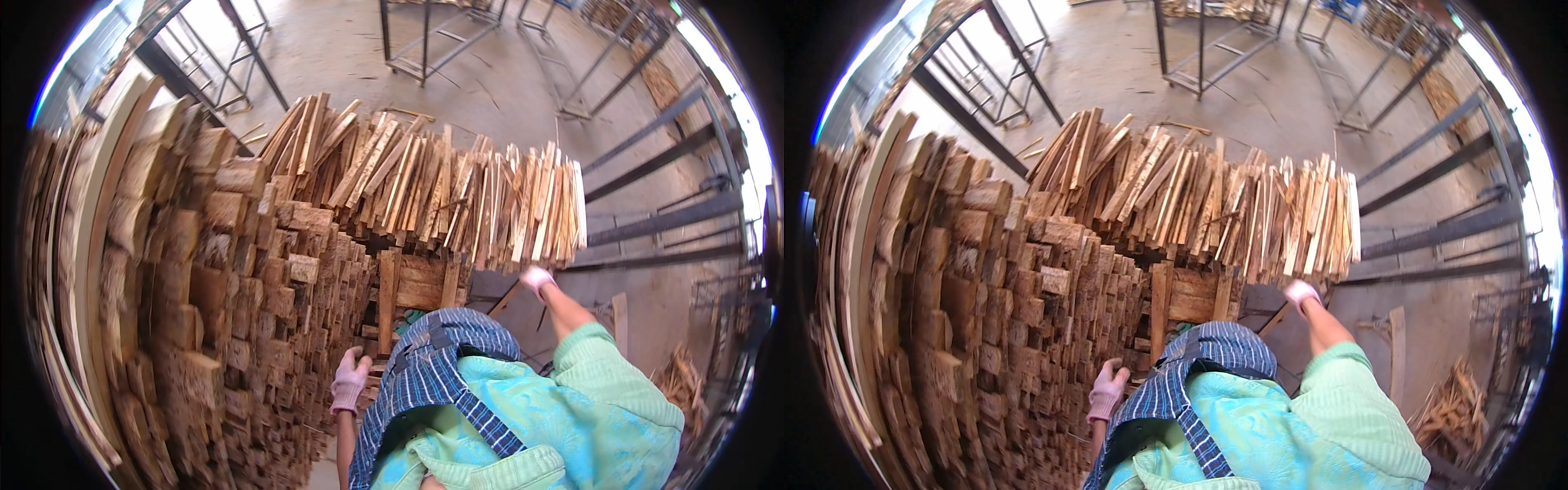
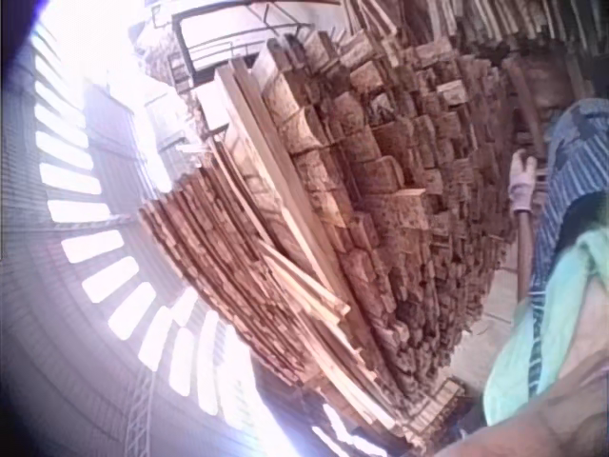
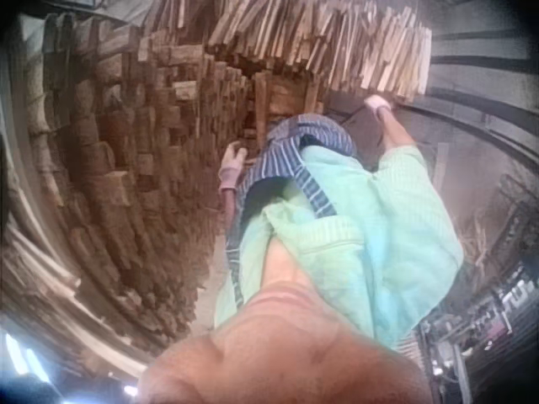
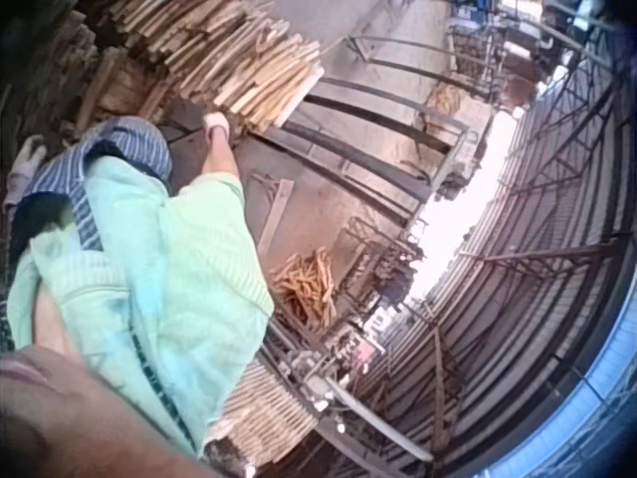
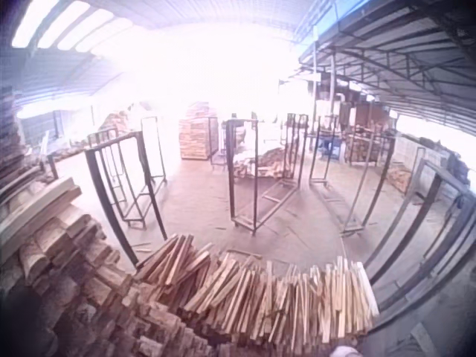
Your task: The person picks up several thin wooden planks by hand and stacks them onto a large vertical pile in a warehouse.
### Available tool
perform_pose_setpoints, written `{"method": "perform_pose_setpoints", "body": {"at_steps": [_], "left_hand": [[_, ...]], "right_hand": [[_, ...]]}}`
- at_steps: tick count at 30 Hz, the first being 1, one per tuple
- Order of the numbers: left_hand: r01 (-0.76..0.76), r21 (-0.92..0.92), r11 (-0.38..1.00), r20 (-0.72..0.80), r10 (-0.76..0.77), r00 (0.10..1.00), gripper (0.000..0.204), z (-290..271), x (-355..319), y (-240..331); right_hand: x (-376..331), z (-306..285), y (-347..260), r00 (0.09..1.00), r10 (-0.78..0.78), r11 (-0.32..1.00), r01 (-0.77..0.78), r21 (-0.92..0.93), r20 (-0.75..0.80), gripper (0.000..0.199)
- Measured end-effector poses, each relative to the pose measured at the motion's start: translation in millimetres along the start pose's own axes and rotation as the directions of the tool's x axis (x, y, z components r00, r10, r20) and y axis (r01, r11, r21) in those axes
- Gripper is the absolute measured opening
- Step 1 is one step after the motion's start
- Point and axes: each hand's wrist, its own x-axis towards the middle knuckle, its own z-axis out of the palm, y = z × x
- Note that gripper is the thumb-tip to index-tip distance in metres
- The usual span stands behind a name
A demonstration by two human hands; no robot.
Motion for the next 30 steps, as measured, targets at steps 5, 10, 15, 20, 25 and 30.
{"method": "perform_pose_setpoints", "body": {"at_steps": [5,10,15,20,25,30], "left_hand": [[-0.025,-0.114,0.993,0.207,0.049,0.977,0.046,24.9,68.1,26.0],[-0.257,-0.064,0.964,0.333,0.263,0.905,0.040,71.5,100.8,20.0],[-0.108,0.038,0.993,0.462,0.078,0.883,0.043,92.3,101.2,37.7],[0.019,0.112,0.994,0.502,-0.073,0.862,0.048,138.7,157.0,12.4],[0.154,0.161,0.975,0.518,-0.216,0.827,0.047,221.1,271.8,7.9],[-0.165,0.104,0.981,0.182,0.144,0.973,0.035,286.4,442.2,12.2]], "right_hand": [[-107.6,153.4,-107.9,0.743,0.241,-0.592,-0.397,0.702,0.624,0.024],[-96.1,163.6,-81.4,0.940,0.123,0.869,0.054,0.493,-0.320,0.006],[-44.3,-39.9,-68.1,0.913,0.372,-0.162,-0.112,0.980,0.166,0.048],[121.3,-80.0,-53.4,0.938,0.300,0.316,0.075,0.946,-0.174,0.058],[281.7,-114.4,-12.1,0.994,0.072,0.594,0.023,0.804,-0.082,0.047],[402.0,-129.7,51.7,0.952,0.298,0.685,-0.167,0.709,-0.065,0.035]]}}
